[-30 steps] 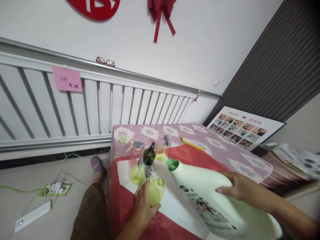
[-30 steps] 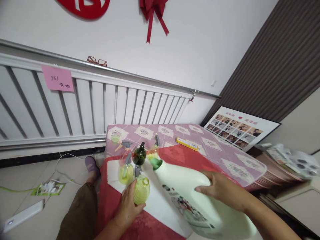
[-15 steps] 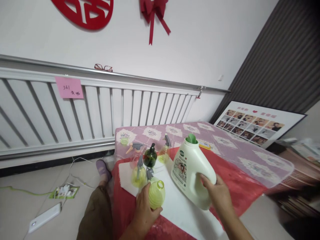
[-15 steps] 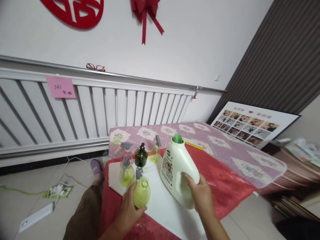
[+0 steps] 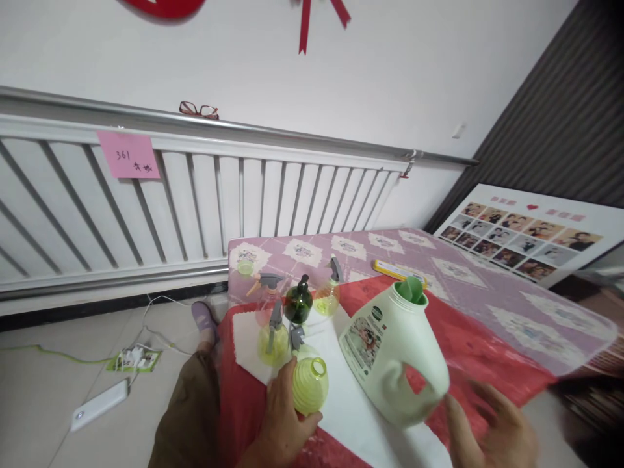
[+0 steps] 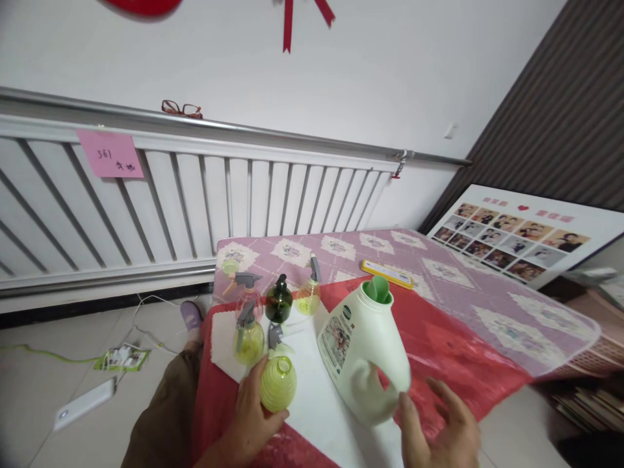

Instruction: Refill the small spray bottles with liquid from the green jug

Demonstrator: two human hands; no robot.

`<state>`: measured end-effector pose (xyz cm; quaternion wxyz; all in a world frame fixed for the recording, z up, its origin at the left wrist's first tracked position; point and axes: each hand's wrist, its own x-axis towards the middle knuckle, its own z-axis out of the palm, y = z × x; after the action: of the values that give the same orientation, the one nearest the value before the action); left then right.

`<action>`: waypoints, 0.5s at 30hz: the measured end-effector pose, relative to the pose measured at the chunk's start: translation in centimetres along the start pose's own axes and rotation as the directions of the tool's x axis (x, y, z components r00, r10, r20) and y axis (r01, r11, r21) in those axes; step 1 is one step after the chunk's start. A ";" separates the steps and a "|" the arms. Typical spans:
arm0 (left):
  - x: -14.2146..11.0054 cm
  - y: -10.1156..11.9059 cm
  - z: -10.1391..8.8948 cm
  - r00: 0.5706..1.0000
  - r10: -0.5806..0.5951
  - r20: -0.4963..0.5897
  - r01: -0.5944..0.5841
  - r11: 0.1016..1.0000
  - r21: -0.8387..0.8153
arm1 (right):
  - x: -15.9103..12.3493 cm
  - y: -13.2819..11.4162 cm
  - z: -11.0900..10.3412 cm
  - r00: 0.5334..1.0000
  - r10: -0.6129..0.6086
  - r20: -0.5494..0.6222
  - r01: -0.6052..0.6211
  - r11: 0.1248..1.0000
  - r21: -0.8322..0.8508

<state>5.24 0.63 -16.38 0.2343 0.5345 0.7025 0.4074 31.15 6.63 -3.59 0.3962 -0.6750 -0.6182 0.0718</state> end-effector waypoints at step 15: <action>0.3 1.2 -0.7 1.000 -0.003 0.027 0.002 1.000 0.014 | 4.4 -10.8 17.0 0.495 -0.536 0.684 0.767 0.639 -0.054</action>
<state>5.26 0.76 -14.97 0.2405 0.5406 0.7028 0.3949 13.76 17.29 -6.67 0.0424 -0.3806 -0.9236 0.0152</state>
